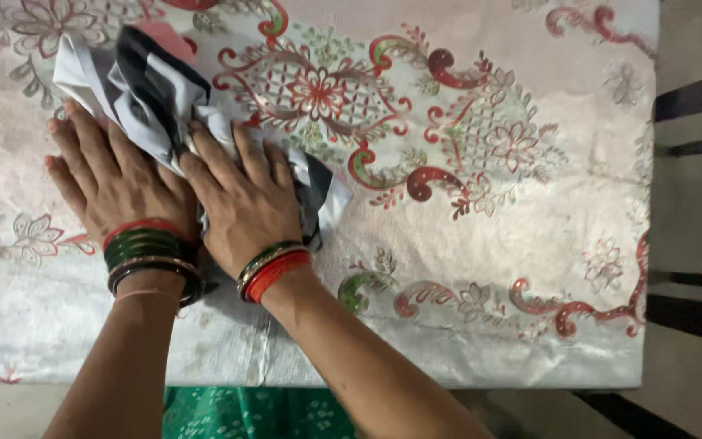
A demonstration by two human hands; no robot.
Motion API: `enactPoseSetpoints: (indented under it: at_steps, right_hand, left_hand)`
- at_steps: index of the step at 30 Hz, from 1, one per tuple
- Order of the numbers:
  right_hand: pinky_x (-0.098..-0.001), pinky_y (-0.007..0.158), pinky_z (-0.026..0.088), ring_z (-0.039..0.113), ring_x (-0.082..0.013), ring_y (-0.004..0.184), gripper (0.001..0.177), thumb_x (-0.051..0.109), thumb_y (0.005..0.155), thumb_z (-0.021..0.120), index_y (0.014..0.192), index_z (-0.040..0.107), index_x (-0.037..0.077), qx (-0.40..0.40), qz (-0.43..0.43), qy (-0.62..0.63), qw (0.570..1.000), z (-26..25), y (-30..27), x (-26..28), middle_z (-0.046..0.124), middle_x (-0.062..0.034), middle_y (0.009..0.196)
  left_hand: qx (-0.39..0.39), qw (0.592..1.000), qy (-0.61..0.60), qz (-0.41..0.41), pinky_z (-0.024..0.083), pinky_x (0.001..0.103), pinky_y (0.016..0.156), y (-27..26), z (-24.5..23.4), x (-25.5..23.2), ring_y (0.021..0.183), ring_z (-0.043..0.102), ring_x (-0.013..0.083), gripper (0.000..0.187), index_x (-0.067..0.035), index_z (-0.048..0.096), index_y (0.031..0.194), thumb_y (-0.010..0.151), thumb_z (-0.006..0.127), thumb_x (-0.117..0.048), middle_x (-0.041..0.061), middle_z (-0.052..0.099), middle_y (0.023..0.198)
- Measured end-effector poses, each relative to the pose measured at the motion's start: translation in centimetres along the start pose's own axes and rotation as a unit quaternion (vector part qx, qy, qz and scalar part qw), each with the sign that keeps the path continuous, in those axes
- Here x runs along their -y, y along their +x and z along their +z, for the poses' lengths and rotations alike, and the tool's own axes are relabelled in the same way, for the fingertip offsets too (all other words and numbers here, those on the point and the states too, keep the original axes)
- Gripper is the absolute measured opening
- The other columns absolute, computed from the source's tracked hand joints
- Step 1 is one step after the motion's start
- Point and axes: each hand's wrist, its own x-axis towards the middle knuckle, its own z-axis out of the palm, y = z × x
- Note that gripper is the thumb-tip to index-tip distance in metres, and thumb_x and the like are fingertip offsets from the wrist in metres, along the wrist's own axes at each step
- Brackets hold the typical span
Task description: The person wipes an orange plastic chair with a cloth, cleaning the seat, backrest, and armrests. They then move to a nearby table covered with a patterned tablecloth and wipe its surface with the same cloth.
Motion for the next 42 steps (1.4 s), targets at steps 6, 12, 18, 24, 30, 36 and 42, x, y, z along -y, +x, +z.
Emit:
enactPoseSetpoints:
  at_steps: [6,12,18,24,30,36,42]
  right_hand:
    - [-0.0545,0.124,0.033,0.044,-0.0327,0.147,0.044,0.015,0.089,0.063,0.133,0.062,0.016,-0.035,-0.007,0.014,0.999,-0.2,0.2,0.0,0.052,-0.0023,0.154]
    - [-0.0548,0.12,0.035,0.047,-0.0325,0.144,0.044,0.014,0.088,0.062,0.132,0.063,0.017,-0.054,-0.023,-0.01,0.998,0.6,-0.2,-0.2,0.055,-0.0022,0.15]
    - [-0.0561,0.115,0.038,0.051,-0.0313,0.138,0.04,0.014,0.087,0.061,0.127,0.066,0.018,-0.07,-0.038,-0.011,0.997,1.4,-0.7,-0.4,0.059,-0.001,0.145]
    - [-0.0561,0.112,0.039,0.05,-0.032,0.137,0.043,0.013,0.085,0.061,0.127,0.066,0.019,-0.075,-0.071,-0.008,0.995,1.4,-3.2,-0.5,0.059,-0.0012,0.144]
    - [-0.0541,0.116,0.038,0.049,-0.0303,0.141,0.045,0.015,0.086,0.06,0.13,0.065,0.021,-0.046,-0.053,-0.025,0.997,-1.4,-10.9,1.8,0.057,0.0005,0.149]
    - [-0.0505,0.118,0.032,0.044,-0.0318,0.142,0.058,0.012,0.079,0.06,0.136,0.062,0.024,0.029,-0.09,-0.012,0.995,-4.3,-18.9,0.0,0.052,-0.0002,0.152]
    - [-0.0458,0.122,0.031,0.043,-0.0284,0.146,0.062,0.007,0.078,0.055,0.136,0.062,0.029,0.032,0.007,-0.057,0.998,-9.7,-23.5,-9.1,0.052,0.0053,0.155]
  left_hand:
    - [-0.026,1.0,-0.007,0.003,0.005,0.059,0.127,0.4,0.3,-0.4,0.16,0.013,0.044,0.068,0.013,0.041,0.157,0.104,0.047,-0.03,0.028,0.024,0.173]
    - [-0.047,0.999,0.016,0.022,0.006,0.059,0.127,0.2,1.4,0.9,0.16,0.014,0.0437,0.069,0.013,0.041,0.157,0.103,0.047,-0.03,0.028,0.024,0.172]
    - [-0.061,0.998,0.002,0.027,0.008,0.059,0.124,0.4,2.0,1.0,0.157,0.015,0.0432,0.067,0.009,0.04,0.158,0.103,0.045,-0.029,0.026,0.026,0.169]
    - [-0.069,0.995,-0.021,0.063,0.01,0.059,0.123,-1.6,2.3,2.2,0.155,0.019,0.0423,0.069,0.009,0.039,0.156,0.097,0.046,-0.027,0.022,0.03,0.168]
    - [-0.037,0.995,-0.005,0.087,0.011,0.058,0.125,-9.0,0.6,2.4,0.157,0.019,0.0378,0.067,0.002,0.038,0.156,0.096,0.047,-0.028,0.015,0.03,0.169]
    - [-0.013,0.994,0.008,0.104,0.014,0.062,0.12,-16.5,-1.2,0.8,0.157,0.017,0.0384,0.077,-0.004,0.029,0.161,0.093,0.048,-0.035,0.015,0.024,0.17]
    - [0.243,0.963,0.081,0.084,0.022,0.059,0.121,-16.0,-2.0,-4.4,0.152,0.011,0.046,0.09,-0.036,0.022,0.162,0.082,0.059,-0.055,0.008,0.009,0.17]
